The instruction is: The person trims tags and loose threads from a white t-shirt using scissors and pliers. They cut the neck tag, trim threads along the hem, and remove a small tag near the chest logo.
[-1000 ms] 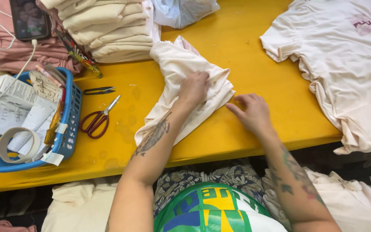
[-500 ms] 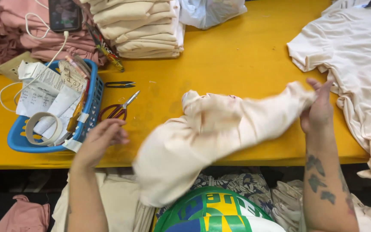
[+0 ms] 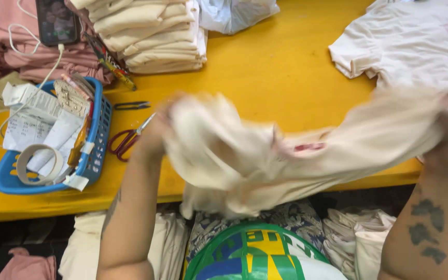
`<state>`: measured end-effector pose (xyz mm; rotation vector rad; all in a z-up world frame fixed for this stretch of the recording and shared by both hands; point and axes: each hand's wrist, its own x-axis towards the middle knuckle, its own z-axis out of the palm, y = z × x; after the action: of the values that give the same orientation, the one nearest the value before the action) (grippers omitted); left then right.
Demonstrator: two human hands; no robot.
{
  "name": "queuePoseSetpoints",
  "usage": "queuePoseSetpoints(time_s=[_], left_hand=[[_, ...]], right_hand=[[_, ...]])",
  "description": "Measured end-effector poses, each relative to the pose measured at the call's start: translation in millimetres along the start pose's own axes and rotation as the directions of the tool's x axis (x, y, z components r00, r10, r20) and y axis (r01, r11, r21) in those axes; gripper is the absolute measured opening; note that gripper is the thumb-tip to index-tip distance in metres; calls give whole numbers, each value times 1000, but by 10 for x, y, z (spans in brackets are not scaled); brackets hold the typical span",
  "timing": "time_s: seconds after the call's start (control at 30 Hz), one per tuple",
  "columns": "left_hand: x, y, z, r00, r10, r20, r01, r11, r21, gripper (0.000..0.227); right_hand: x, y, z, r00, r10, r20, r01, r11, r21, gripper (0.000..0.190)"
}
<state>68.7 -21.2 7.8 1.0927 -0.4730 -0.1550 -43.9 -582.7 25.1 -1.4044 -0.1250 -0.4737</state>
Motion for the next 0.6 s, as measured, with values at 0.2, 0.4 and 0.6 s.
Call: queuePoseSetpoints(time_s=[0.2, 0.4, 0.6], left_hand=[[332, 48, -211, 934, -223, -278, 143, 949, -282, 53], [53, -235, -203, 791, -419, -445, 274, 894, -354, 49], [-312, -159, -6, 636, -619, -461, 611, 769, -191, 87]], right_hand=[[-169, 140, 1442, 888, 346, 302, -460, 678, 574, 58], [46, 306, 1269, 764, 611, 207, -628, 630, 456, 56], [-222, 159, 842, 586, 802, 117, -725, 584, -366, 60]])
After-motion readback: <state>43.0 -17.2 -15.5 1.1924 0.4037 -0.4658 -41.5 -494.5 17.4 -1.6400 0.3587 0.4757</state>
